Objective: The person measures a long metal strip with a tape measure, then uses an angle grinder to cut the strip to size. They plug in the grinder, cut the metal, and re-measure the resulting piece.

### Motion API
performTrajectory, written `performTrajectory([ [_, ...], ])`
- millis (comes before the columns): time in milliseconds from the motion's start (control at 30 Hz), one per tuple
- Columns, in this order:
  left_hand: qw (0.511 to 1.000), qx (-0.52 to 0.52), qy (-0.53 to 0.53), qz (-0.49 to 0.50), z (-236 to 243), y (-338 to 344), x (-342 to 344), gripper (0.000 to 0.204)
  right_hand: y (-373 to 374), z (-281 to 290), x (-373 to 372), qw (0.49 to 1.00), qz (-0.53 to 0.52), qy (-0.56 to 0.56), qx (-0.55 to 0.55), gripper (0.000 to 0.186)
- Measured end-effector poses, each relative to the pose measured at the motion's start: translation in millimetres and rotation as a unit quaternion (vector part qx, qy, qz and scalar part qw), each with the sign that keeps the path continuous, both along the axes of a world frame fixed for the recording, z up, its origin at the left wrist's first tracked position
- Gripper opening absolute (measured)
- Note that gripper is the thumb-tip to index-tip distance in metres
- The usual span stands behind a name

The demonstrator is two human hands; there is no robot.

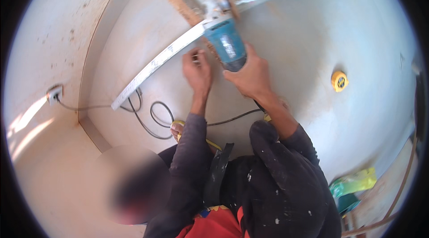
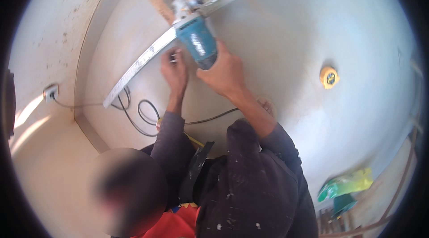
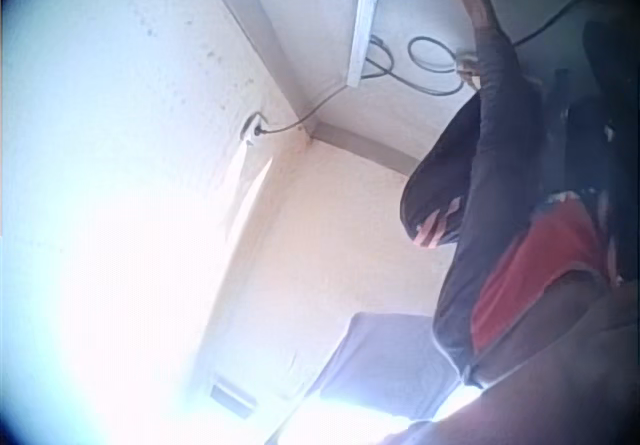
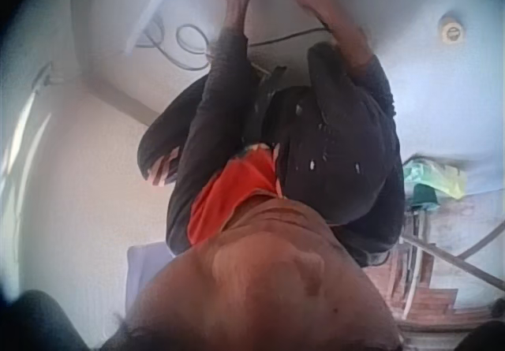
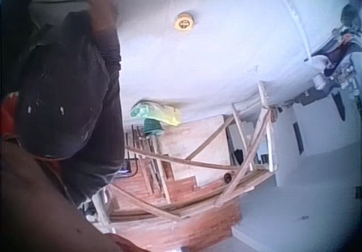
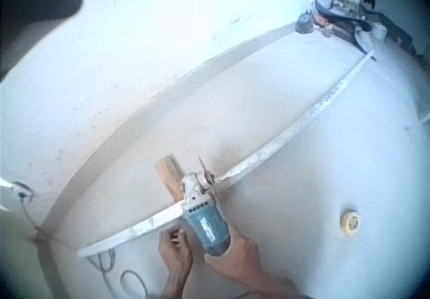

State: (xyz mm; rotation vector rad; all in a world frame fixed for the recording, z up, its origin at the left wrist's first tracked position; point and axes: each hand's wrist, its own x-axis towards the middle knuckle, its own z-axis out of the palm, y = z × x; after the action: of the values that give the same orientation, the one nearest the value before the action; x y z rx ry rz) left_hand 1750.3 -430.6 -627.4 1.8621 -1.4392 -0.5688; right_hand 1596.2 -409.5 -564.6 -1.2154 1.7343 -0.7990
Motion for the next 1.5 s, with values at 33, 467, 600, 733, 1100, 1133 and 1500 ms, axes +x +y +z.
performTrajectory([
  [33, 0.998, -0.058, -0.018, 0.011, 4, -3, 10, 0.021, -2, -1, 2, 1.000, 0.008, 0.004, -0.002, 0.070],
  [467, 0.885, 0.054, -0.283, -0.366, 10, -82, 50, 0.113, -4, -14, 11, 0.999, 0.026, 0.020, -0.001, 0.082],
  [600, 0.895, 0.053, -0.286, -0.338, 9, -80, 50, 0.116, -6, -16, 16, 1.000, 0.000, 0.024, -0.003, 0.071],
  [733, 0.895, 0.080, -0.286, -0.333, 15, -80, 48, 0.117, -5, -20, 17, 0.999, 0.005, 0.036, -0.008, 0.072],
  [1100, 0.895, 0.060, -0.295, -0.330, 9, -79, 51, 0.118, -5, -19, 16, 0.999, 0.017, 0.038, -0.007, 0.079],
  [1133, 0.895, 0.061, -0.294, -0.329, 9, -79, 51, 0.118, -5, -20, 17, 0.999, 0.016, 0.040, -0.010, 0.079],
  [1500, 0.895, 0.066, -0.296, -0.326, 7, -80, 52, 0.122, -5, -22, 17, 0.999, 0.021, 0.045, -0.020, 0.079],
])
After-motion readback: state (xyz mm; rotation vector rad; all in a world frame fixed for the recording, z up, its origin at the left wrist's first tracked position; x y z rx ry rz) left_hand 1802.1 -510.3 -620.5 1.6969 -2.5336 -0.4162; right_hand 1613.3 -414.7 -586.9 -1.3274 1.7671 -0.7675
